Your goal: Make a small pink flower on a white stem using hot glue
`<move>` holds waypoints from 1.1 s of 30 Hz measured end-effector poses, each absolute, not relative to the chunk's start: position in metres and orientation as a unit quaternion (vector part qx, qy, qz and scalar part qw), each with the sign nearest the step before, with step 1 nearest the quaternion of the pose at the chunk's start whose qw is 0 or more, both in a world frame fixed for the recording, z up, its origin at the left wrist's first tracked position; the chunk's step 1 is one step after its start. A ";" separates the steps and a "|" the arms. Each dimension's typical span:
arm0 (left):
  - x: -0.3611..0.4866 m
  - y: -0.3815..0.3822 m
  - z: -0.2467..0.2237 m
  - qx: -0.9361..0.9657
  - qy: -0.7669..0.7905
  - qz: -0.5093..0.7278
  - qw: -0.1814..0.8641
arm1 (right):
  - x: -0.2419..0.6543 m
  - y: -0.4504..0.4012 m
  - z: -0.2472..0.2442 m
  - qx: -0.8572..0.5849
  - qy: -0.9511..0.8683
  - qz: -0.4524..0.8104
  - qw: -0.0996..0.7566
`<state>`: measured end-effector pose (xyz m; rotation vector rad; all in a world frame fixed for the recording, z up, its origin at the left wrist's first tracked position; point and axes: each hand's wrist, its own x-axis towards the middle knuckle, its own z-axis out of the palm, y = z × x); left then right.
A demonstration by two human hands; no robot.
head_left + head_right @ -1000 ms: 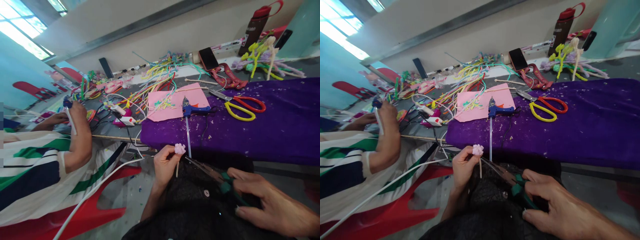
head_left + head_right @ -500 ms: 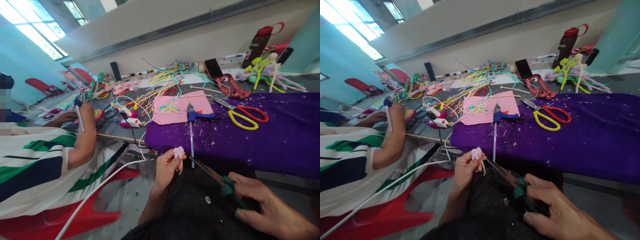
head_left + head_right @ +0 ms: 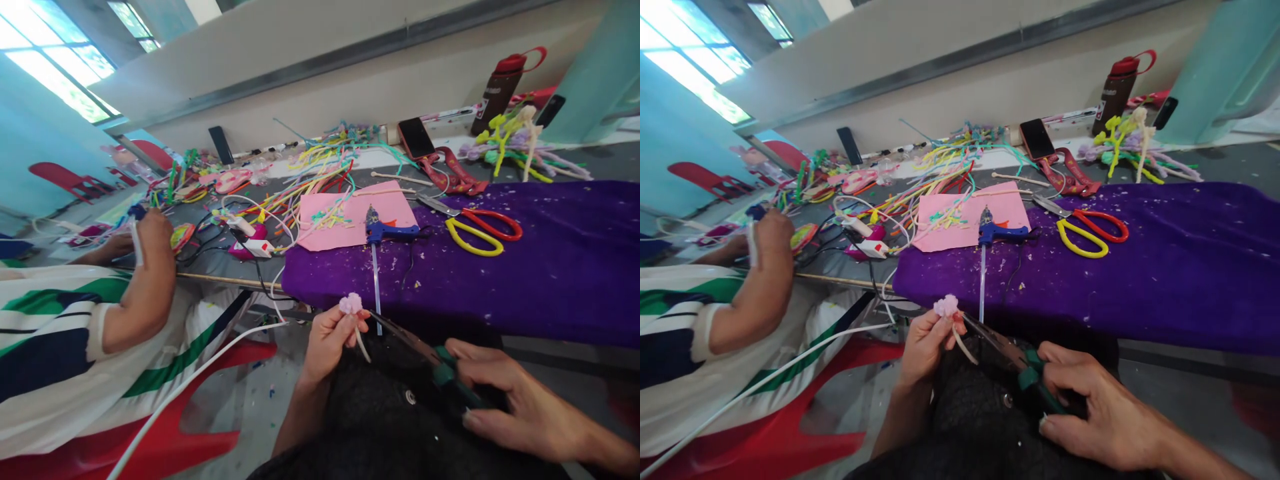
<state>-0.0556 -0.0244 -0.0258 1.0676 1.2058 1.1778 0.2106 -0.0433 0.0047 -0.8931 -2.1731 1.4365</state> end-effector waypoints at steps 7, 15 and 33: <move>-0.054 -0.025 -0.021 0.473 0.503 0.470 0.550 | 0.209 -0.045 0.009 -0.328 -0.775 0.511 0.174; -0.053 -0.026 -0.016 0.609 0.507 0.424 0.439 | 0.211 -0.048 0.008 -0.323 -0.782 0.505 0.171; -0.051 -0.022 -0.016 0.759 0.452 0.382 0.272 | 0.226 -0.055 -0.002 -0.328 -0.804 0.470 0.162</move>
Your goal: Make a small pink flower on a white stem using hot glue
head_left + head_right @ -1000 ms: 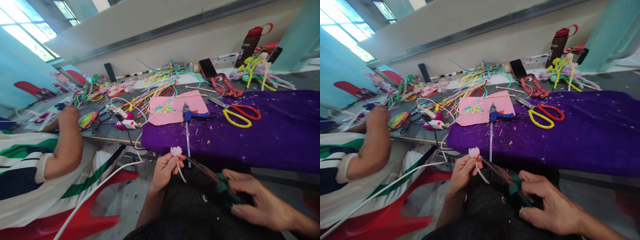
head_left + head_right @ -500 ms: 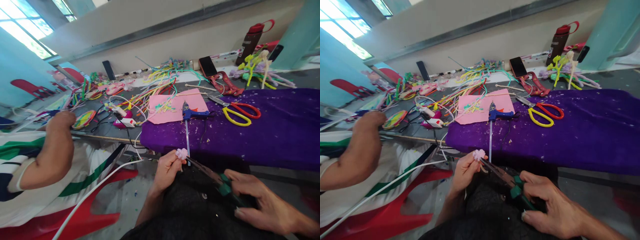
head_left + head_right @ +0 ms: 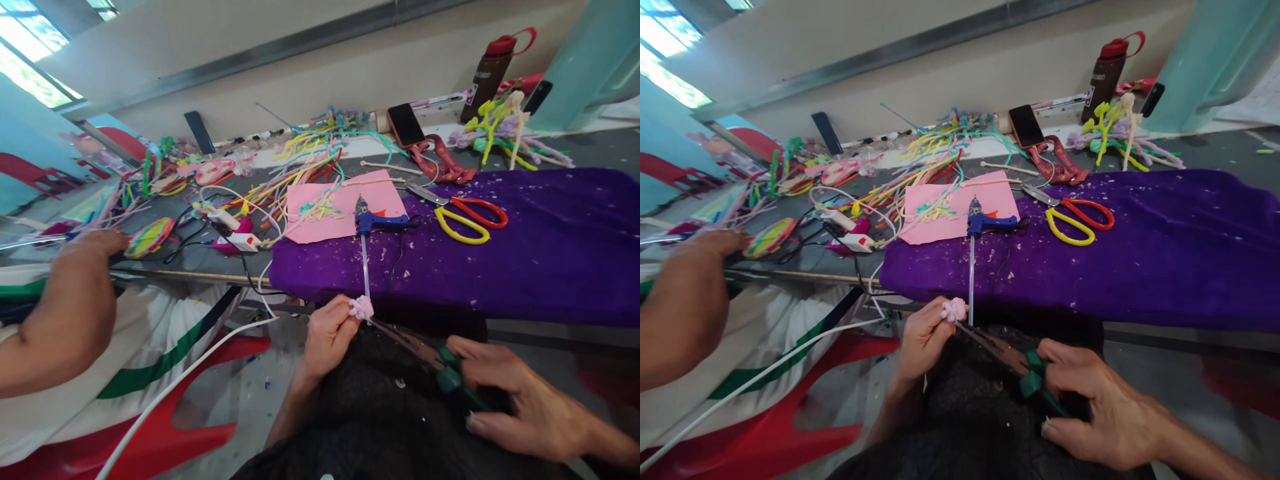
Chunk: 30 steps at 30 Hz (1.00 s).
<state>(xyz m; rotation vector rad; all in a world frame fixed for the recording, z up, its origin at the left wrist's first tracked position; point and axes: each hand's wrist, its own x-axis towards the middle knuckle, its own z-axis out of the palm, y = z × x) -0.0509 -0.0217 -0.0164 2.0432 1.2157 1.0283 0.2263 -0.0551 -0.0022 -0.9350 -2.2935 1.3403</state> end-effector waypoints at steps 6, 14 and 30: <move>-0.051 -0.022 -0.017 0.749 0.452 0.401 0.273 | 0.227 -0.056 -0.001 -0.343 -0.814 0.430 0.186; -0.049 -0.024 -0.016 0.743 0.449 0.399 0.295 | 0.228 -0.054 -0.003 -0.350 -0.811 0.409 0.228; -0.048 -0.025 -0.014 0.732 0.458 0.390 0.321 | 0.224 -0.053 -0.007 -0.341 -0.825 0.393 0.220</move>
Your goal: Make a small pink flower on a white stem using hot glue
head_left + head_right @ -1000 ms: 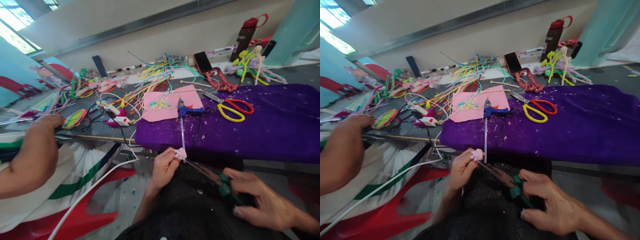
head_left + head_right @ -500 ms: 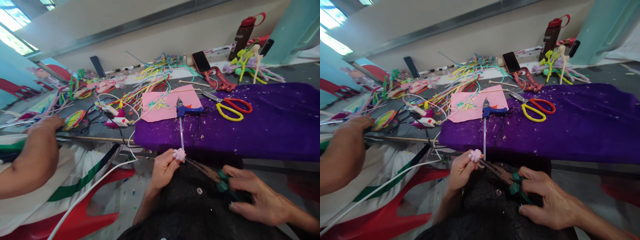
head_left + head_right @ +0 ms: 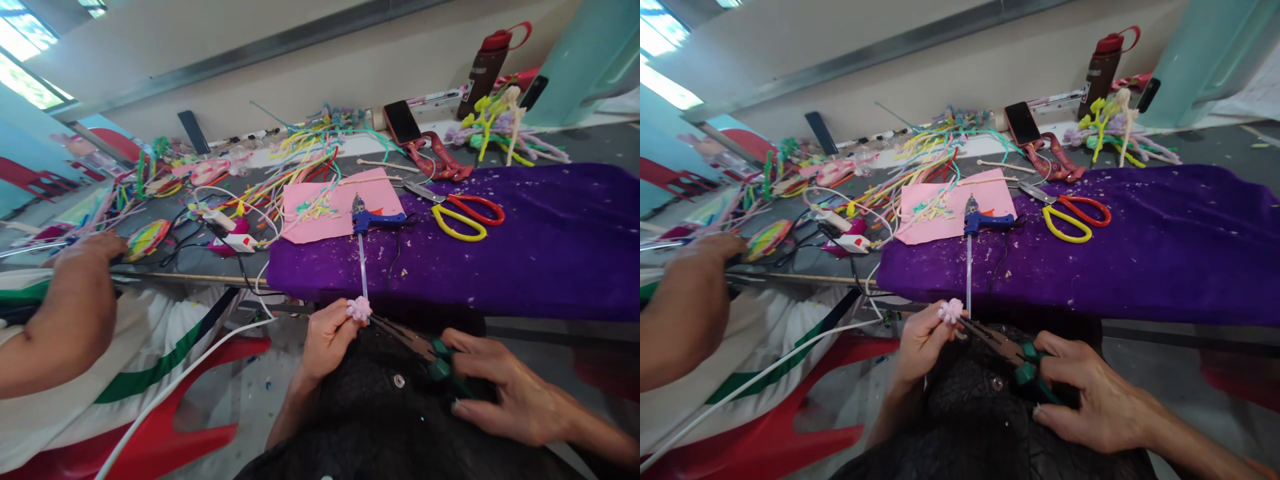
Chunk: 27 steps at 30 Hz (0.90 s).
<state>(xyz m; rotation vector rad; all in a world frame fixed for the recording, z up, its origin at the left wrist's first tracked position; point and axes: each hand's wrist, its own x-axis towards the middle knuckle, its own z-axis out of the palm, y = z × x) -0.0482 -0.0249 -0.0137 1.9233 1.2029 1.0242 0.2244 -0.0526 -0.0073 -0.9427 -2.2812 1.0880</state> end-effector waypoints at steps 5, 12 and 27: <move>-0.048 -0.024 -0.014 0.727 0.458 0.385 0.337 | 0.224 -0.053 -0.010 -0.351 -0.812 0.403 0.236; -0.043 -0.024 -0.016 0.690 0.444 0.390 0.419 | 0.222 -0.055 -0.007 -0.347 -0.815 0.401 0.234; -0.044 -0.025 -0.023 0.665 0.462 0.371 0.454 | 0.221 -0.048 -0.010 -0.313 -0.805 0.468 0.188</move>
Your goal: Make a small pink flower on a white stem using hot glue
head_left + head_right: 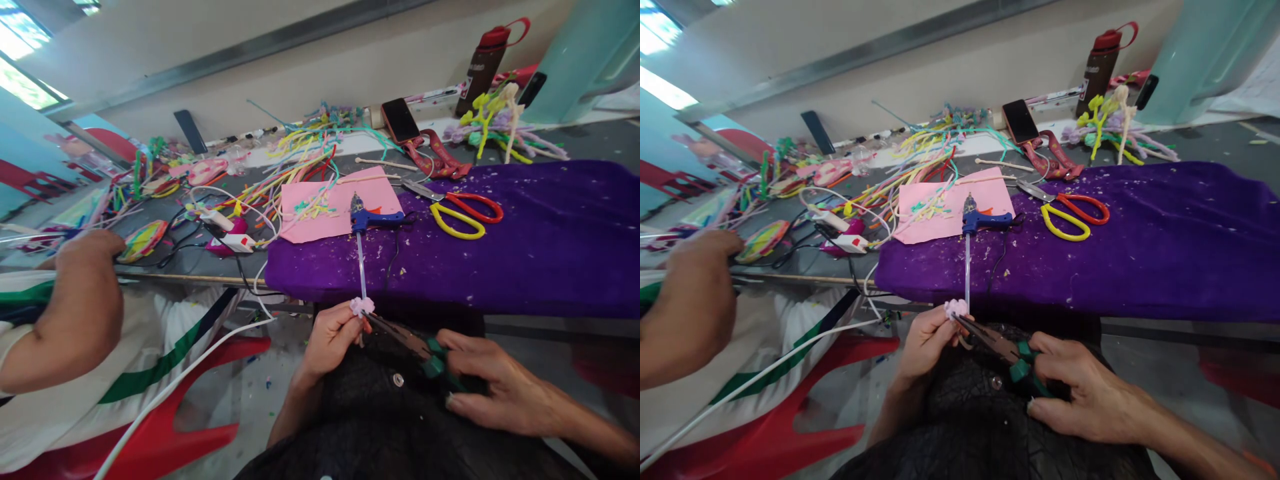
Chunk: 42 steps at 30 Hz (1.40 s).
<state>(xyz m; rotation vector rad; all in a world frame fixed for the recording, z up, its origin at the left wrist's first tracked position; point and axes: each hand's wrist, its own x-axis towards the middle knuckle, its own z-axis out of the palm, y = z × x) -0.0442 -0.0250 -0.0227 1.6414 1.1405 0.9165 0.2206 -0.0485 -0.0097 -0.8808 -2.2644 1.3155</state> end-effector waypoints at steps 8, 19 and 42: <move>-0.047 -0.022 -0.018 0.698 0.458 0.357 0.419 | 0.221 -0.047 -0.013 -0.301 -0.730 0.576 0.209; -0.046 -0.022 -0.015 0.730 0.454 0.342 0.379 | 0.216 -0.047 -0.015 -0.293 -0.494 0.787 0.224; -0.045 -0.026 -0.015 0.590 0.437 0.409 0.543 | 0.239 -0.050 0.008 -0.302 -0.704 0.607 0.209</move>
